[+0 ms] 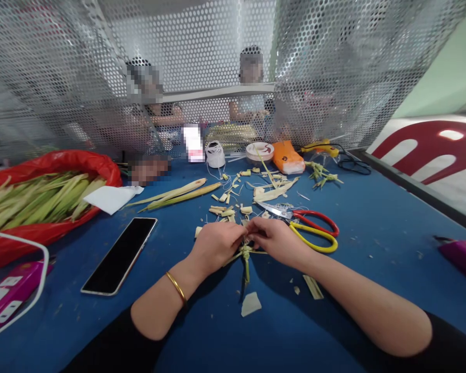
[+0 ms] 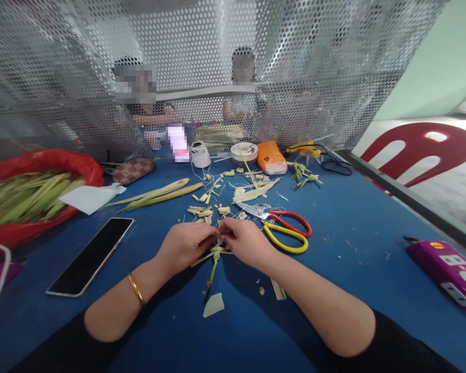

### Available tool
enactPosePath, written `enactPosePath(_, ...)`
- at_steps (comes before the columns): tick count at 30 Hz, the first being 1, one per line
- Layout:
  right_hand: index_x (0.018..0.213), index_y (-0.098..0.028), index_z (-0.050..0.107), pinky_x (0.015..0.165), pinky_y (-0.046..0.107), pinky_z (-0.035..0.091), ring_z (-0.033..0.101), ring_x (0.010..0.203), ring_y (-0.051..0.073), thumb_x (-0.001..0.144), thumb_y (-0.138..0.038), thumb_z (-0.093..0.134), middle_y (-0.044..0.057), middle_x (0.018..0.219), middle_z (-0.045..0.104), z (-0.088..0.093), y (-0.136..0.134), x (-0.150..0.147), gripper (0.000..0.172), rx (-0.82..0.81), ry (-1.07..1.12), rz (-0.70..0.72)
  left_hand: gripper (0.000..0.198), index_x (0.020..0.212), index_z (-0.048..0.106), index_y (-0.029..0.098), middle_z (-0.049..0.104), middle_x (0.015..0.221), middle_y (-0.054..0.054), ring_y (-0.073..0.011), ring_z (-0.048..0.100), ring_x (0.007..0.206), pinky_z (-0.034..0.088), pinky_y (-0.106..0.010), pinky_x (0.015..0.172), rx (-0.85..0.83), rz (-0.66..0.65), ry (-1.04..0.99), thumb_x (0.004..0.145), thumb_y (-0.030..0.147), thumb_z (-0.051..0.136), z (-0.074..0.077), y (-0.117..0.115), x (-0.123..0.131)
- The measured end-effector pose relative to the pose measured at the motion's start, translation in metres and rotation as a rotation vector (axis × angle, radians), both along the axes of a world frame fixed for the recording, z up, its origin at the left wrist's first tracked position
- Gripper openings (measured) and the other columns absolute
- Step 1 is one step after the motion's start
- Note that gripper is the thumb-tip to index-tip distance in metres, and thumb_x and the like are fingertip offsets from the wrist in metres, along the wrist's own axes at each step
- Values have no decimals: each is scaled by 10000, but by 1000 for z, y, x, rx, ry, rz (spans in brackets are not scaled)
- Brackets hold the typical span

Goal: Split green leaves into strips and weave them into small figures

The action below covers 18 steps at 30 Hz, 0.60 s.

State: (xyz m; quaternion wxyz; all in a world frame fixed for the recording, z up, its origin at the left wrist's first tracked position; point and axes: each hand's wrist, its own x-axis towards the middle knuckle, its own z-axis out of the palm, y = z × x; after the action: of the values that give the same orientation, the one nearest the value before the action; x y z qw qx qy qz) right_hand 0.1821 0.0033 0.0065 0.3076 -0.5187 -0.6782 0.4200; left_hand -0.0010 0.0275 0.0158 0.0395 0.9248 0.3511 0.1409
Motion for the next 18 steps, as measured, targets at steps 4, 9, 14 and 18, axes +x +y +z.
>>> enactPosePath(4,814,-217,599,591,258,480,619,607,145,771,-126,500,-1,707,661,0,-1,-1,142,-1,11,-3,242,832,639,164,665,736,-62,-169,596,690,345,-259,574,175,-51,124,926,207,420,-4,-3,3)
enactPosePath(9,842,-216,634,615,271,490,638,629,154,781,-123,498,7,752,685,-1,1,-1,175,-19,16,-4,269,843,638,172,683,780,-56,-158,607,722,365,-256,607,129,16,24,950,241,401,-7,-2,5)
enactPosePath(14,818,-237,694,665,275,472,628,731,173,762,-134,560,1,775,691,-8,4,0,178,39,-13,-1,182,840,650,194,698,832,-35,-155,612,747,370,-250,627,25,53,-112,907,233,486,-6,-2,4)
enactPosePath(18,731,-228,690,687,272,436,586,762,171,736,-165,615,-1,767,647,-7,5,0,98,102,-66,-76,126,852,652,197,701,863,-28,-152,616,763,392,-246,658,-83,78,-209,878,222,532,-4,-3,4)
